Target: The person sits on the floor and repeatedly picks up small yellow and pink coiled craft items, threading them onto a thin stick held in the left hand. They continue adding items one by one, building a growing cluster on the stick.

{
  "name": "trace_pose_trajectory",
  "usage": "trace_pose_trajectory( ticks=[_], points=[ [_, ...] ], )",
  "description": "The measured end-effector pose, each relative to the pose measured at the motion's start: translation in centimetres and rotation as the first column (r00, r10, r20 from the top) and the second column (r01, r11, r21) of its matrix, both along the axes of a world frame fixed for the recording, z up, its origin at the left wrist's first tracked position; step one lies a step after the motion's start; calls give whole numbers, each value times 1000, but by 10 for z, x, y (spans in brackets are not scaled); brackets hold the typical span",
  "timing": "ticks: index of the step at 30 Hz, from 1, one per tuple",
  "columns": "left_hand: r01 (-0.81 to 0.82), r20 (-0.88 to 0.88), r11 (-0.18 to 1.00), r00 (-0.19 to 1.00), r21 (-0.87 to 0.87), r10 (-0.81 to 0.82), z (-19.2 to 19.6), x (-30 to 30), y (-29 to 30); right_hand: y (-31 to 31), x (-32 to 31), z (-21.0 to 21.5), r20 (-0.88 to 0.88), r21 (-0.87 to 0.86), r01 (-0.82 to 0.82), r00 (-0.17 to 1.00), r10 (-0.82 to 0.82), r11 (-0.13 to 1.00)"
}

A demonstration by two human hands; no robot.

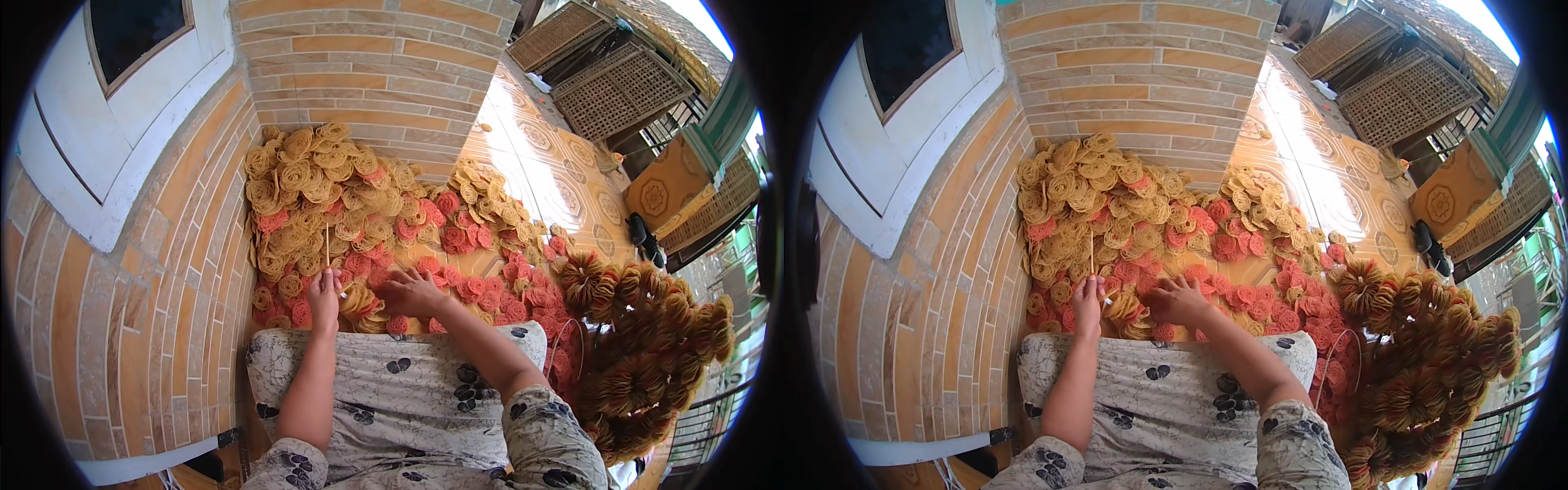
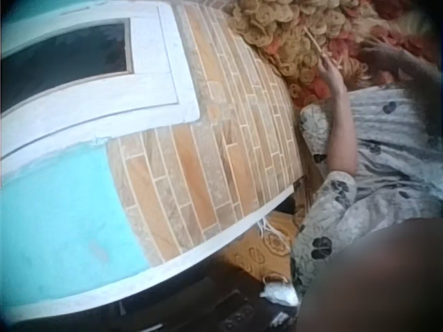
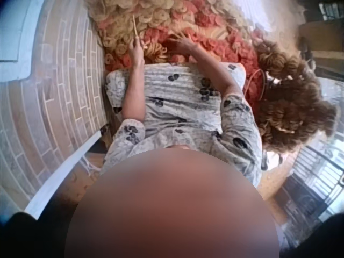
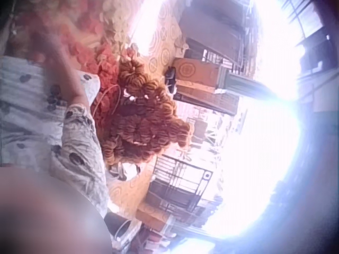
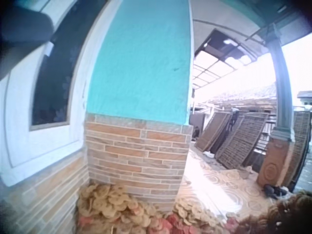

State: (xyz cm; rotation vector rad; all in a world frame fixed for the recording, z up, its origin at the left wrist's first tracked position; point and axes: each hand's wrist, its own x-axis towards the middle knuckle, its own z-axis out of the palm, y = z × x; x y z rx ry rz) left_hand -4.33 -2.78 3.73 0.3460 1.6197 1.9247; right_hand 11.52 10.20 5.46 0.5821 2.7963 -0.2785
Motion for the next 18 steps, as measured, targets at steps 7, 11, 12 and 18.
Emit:
trace_pose_trajectory(
  ticks=[7,11,12,18],
  points=[
    [62,5,998,998,29,-62,-12,0,6,41,93,36,290,-63,294,920,-264,954],
    [33,99,996,994,80,-40,-15,0,11,51,136,43,489,334,518,619,-615,787],
    [65,96,996,993,69,-71,-15,0,10,50,142,42,416,346,477,694,-588,808],
    [109,54,993,992,52,-112,-18,4,13,-1,115,-17,-30,-74,-128,992,126,989]
  ],
)
